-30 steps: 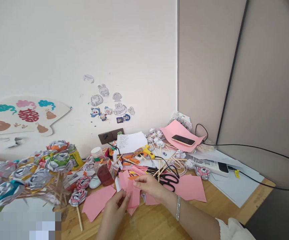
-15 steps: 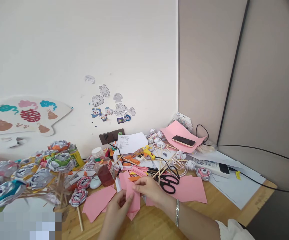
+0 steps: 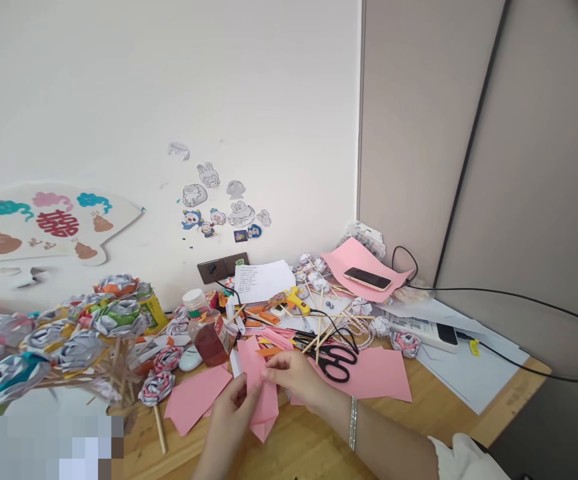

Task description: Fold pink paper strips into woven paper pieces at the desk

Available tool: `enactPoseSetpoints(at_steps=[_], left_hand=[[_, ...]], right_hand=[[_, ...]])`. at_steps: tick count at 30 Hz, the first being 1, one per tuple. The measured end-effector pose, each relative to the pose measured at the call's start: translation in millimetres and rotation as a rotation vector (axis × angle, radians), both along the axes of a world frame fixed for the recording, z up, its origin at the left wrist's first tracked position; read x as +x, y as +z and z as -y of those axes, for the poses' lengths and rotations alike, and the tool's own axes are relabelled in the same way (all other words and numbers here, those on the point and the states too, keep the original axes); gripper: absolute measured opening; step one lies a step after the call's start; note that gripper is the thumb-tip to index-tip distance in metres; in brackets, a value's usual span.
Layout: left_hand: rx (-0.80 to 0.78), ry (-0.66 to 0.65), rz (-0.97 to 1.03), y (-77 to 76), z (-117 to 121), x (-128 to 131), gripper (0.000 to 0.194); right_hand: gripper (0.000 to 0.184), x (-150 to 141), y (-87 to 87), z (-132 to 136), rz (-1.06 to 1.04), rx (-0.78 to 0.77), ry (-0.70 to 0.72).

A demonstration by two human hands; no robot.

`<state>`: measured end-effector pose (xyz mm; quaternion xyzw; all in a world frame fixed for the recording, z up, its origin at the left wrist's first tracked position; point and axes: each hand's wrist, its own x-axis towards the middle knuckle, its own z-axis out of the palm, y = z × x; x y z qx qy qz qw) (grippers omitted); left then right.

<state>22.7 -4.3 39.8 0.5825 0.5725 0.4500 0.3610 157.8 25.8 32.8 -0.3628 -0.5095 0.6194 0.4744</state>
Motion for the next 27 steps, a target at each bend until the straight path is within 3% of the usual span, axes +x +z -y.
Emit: enactPoseSetpoints(at_steps=[4,6,9,15,23,27], left_hand=[[-0.331,-0.03,0.381,0.0,-7.8,-3.5,0.046],[-0.405,-0.053,0.5,3.2,-7.9,-4.5,0.044],[-0.365,-0.134,0.467,11.2,-1.2,-3.3,0.038],[-0.342,-0.17,0.367,23.3,9.4,1.0,0.043],[-0.387,-0.276,0.418,22.9,6.3,-5.2,0.037],[-0.375,-0.267,0.416,20.1,5.6,-5.6,0.031]], right_hand=[[0.028,0.1,-0.5,0.2,0.037,0.015,-0.015],[0.027,0.0,-2.0,0.0,0.069,0.064,-0.006],[0.026,-0.7,-4.7,-1.0,0.122,0.163,-0.006],[0.024,-1.8,-6.9,-2.3,0.252,0.273,-0.037],[0.022,2.3,-2.7,0.5,0.282,0.297,-0.025],[0.024,2.9,1.9,3.2,0.271,0.33,-0.025]])
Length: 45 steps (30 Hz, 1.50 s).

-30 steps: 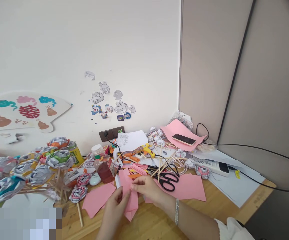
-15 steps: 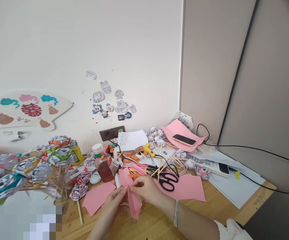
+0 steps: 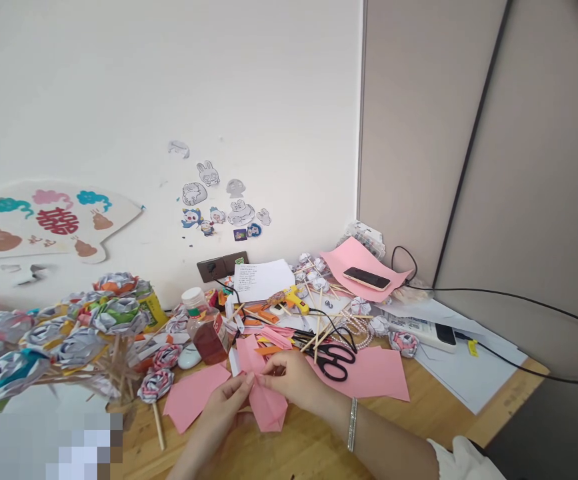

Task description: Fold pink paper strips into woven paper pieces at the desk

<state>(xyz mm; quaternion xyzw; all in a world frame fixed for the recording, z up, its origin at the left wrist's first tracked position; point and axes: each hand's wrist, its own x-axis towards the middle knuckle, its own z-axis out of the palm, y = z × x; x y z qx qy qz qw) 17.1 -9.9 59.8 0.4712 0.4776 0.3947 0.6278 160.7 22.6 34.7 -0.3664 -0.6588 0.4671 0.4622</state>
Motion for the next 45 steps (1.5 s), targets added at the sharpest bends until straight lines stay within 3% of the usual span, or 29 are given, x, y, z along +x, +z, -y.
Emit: enactPoseSetpoints(at_steps=[9,15,22,33,45], left_hand=[[0.02,0.04,0.008,-6.6,-4.1,-0.5,0.027],[-0.053,0.027,0.172,1.5,1.6,3.7,0.04],[-0.001,0.043,0.092,-0.2,1.6,6.7,0.027],[0.019,0.06,0.011,-14.7,-7.4,-5.4,0.024],[0.012,0.045,-0.133,-5.3,-7.7,-6.4,0.027]], right_hand=[[0.024,1.2,1.6,-2.4,-0.122,-0.165,0.057],[0.018,-0.8,-6.8,-6.8,-0.04,-0.094,-0.007],[0.019,-3.1,-11.4,-9.4,-0.036,-0.056,-0.007],[0.02,3.9,0.6,-4.4,-0.101,-0.208,0.088],[0.018,0.1,-2.6,-2.4,-0.084,-0.217,0.051]])
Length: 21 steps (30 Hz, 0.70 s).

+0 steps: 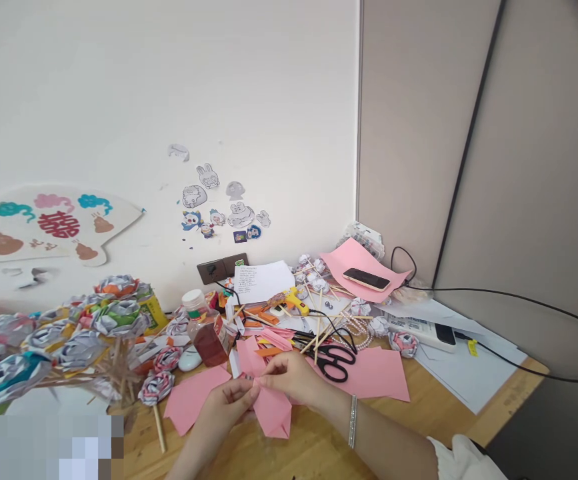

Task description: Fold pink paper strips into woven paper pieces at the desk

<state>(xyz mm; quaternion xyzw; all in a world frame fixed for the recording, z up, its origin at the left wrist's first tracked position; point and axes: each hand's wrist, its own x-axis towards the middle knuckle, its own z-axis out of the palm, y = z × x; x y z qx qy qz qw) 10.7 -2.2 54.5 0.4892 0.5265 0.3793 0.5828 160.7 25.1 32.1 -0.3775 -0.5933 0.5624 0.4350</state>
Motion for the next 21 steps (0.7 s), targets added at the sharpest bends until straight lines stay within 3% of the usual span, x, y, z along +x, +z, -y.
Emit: enactPoseSetpoints(at_steps=[10,18,21], left_hand=[[0.067,0.013,-0.102,-3.0,-1.1,0.1,0.031],[0.158,-0.003,-0.214,1.5,4.0,5.6,0.032],[0.16,-0.02,-0.214,0.6,4.2,7.6,0.033]], right_hand=[[0.016,-6.7,-11.3,-2.5,-0.002,0.1,-0.043],[0.007,-3.3,-2.1,1.3,0.117,0.236,-0.007],[0.006,-5.5,-1.1,3.8,0.16,0.296,-0.057]])
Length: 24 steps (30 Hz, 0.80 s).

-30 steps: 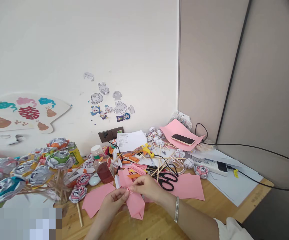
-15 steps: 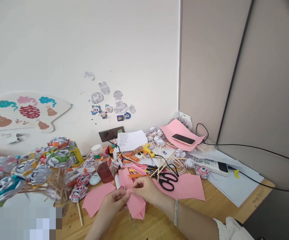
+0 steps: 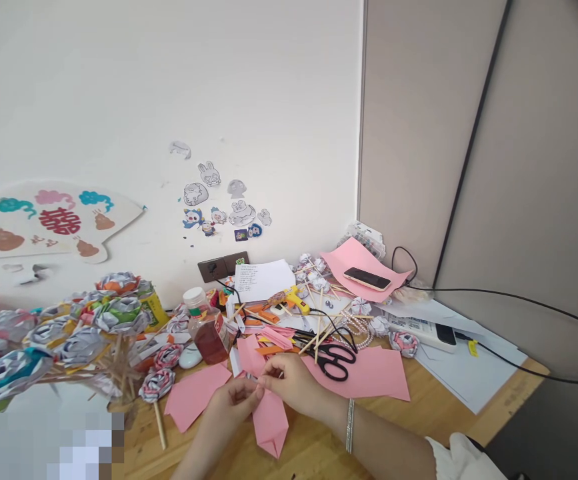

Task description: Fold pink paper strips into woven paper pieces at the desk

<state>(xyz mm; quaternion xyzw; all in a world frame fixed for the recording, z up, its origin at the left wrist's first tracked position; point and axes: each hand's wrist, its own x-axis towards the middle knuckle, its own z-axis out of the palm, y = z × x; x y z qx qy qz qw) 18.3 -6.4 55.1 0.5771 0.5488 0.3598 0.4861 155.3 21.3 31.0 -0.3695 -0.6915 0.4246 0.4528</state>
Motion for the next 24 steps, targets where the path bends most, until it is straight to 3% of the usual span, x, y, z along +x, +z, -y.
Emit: enactPoseSetpoints(at_steps=[5,10,14,19,24], left_hand=[[0.065,0.014,-0.03,-1.5,0.2,1.4,0.031],[0.004,0.032,0.015,0.2,-0.3,-2.1,0.033],[-0.092,0.015,0.047,3.7,0.1,-3.8,0.034],[-0.142,-0.019,0.083,-0.8,-2.1,-7.3,0.037],[-0.085,-0.015,0.025,-7.9,-5.8,-11.6,0.041]], right_hand=[[0.007,-4.2,-2.9,1.4,-0.017,0.028,-0.075],[0.012,2.9,-2.8,-4.4,-0.059,-0.048,0.082],[0.019,11.4,0.0,-7.3,-0.024,-0.205,0.201],[0.014,10.4,-1.2,-6.8,-0.006,-0.242,0.141],[0.012,7.0,-0.1,-4.0,-0.011,-0.204,0.119]])
